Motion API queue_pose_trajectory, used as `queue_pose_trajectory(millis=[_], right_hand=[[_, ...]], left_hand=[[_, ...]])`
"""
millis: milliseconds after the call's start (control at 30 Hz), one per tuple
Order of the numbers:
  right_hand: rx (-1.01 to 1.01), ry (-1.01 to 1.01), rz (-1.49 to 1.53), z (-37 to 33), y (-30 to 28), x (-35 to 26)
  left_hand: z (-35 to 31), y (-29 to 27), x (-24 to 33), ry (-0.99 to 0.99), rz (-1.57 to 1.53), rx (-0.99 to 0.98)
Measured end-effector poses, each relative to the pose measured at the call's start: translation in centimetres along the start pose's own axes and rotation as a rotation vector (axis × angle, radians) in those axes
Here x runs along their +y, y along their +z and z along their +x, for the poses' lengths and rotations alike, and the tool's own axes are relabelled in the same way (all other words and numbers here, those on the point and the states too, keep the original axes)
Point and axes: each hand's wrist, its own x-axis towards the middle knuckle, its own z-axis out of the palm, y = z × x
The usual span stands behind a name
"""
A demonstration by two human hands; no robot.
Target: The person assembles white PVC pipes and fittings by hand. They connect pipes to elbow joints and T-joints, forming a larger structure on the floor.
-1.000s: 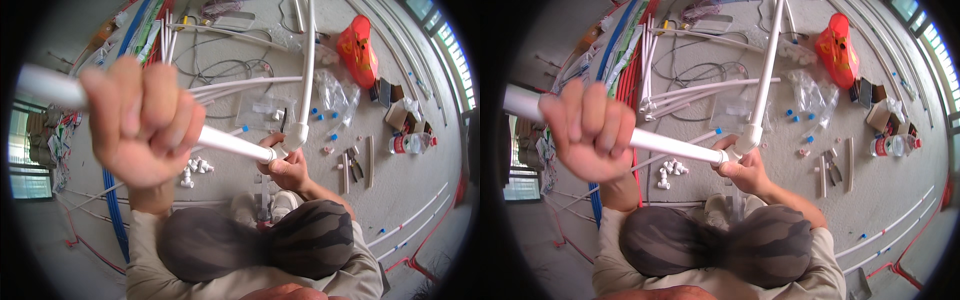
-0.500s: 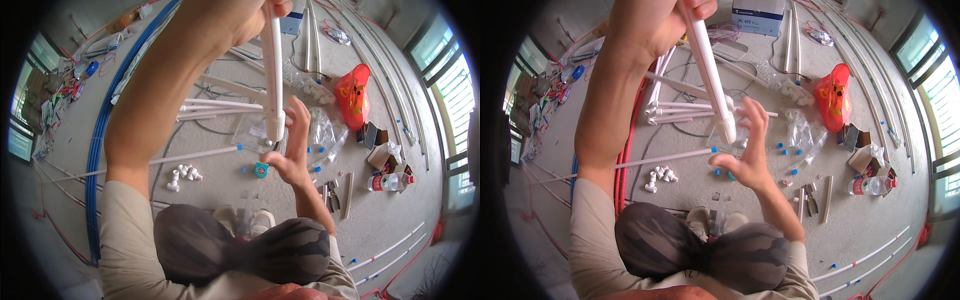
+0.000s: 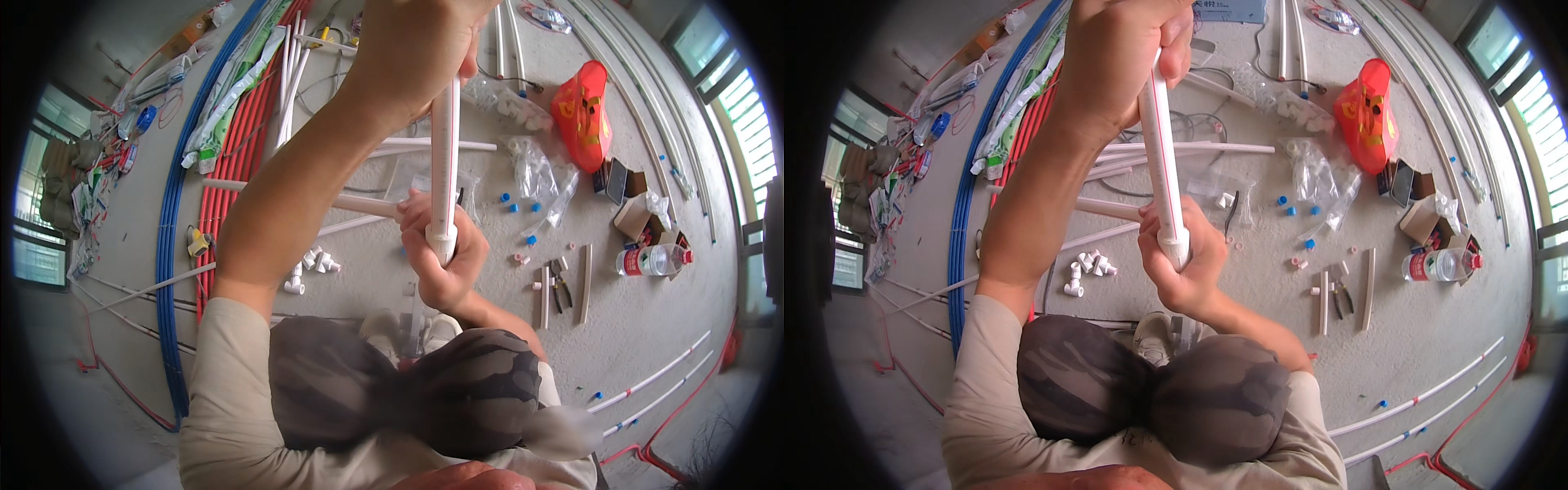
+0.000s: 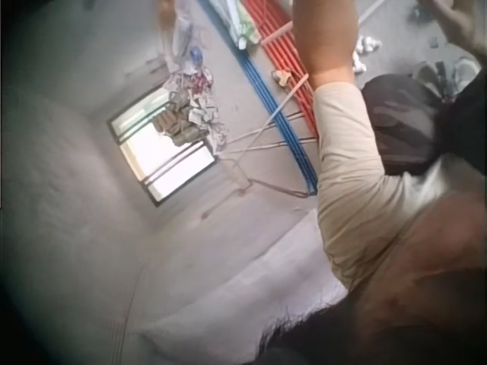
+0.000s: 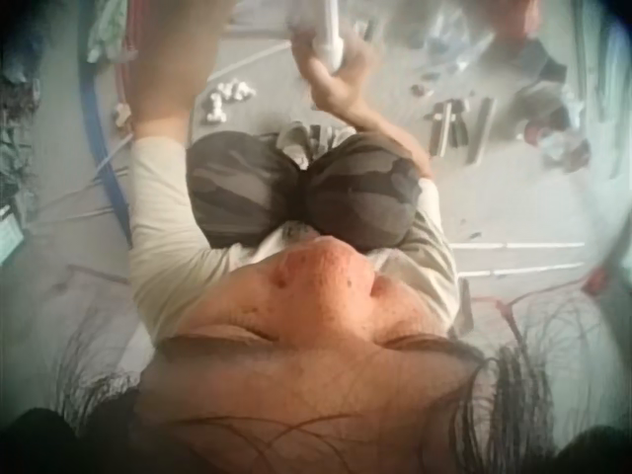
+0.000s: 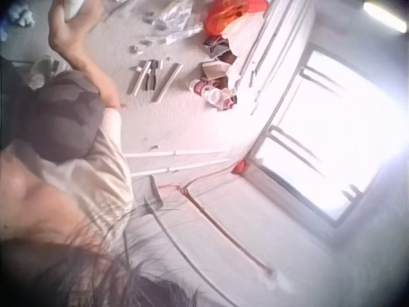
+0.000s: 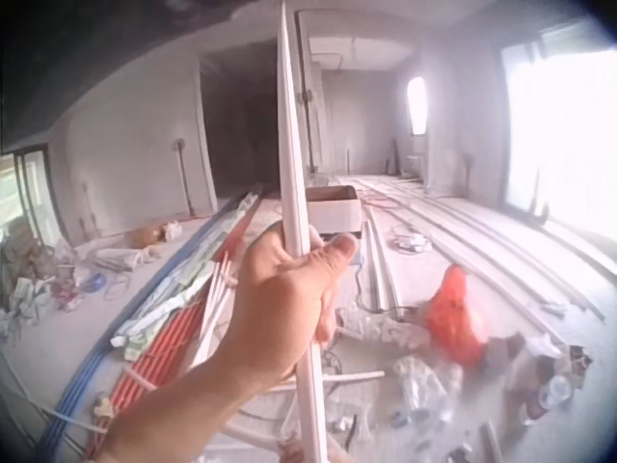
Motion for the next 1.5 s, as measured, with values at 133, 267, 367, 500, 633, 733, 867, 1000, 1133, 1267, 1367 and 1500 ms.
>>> queue_pose_trajectory(millis=[133, 267, 367, 500, 633, 733, 867, 1000, 1133, 1267, 1367, 1500], right_hand=[[0.001, 0.110, 0.031, -1.5, -0.3, -0.5], [-0.010, 0.182, 0.009, -2.1, -0.7, -0.6], [-0.014, 0.178, -0.002, -2.5, -1.0, -0.2], [-0.039, 0.187, -0.011, -2.3, -1.0, 0.1], [-0.049, 0.206, -0.011, -2.2, -1.0, 0.5], [-0.057, 0.199, -0.033, -2.4, -1.2, 0.8], [-0.132, 0.114, -0.058, -2.3, -1.5, 1.1], [-0.157, -0.111, -0.171, -2.0, -1.5, 1.3], [-0.132, -0.128, -0.221, -2.2, -1.6, 1.1], [-0.123, -0.099, -0.275, -2.3, -1.9, 0.5], [-0.123, -0.106, -0.315, -2.2, -2.3, 0.2], [-0.126, -0.150, -0.305, -1.8, -1.7, -0.3]], left_hand=[[-0.6, -0.7, -2.4, -0.017, -0.031, 0.021], [-0.8, -1.6, -3.9, -0.021, -0.064, -0.042], [-1.1, -1.5, -4.0, 0.000, -0.029, -0.003], [-1.5, -1.8, -4.1, -0.001, 0.023, 0.090], [-1.9, -1.3, -2.9, -0.090, 0.047, 0.177], [-2.7, -1.7, -2.7, 0.018, -0.014, 0.078], [-2.0, -2.0, -5.6, 0.345, 0.164, 0.098], [-3.8, -1.6, -5.1, 0.407, 0.168, -0.015], [-4.8, -1.4, -4.6, 0.415, 0.150, -0.113], [-5.7, -1.5, -3.9, 0.407, 0.121, -0.176], [-5.8, -1.5, -3.8, 0.400, 0.076, -0.217], [-6.5, -1.7, -1.9, 0.399, 0.058, -0.258]])
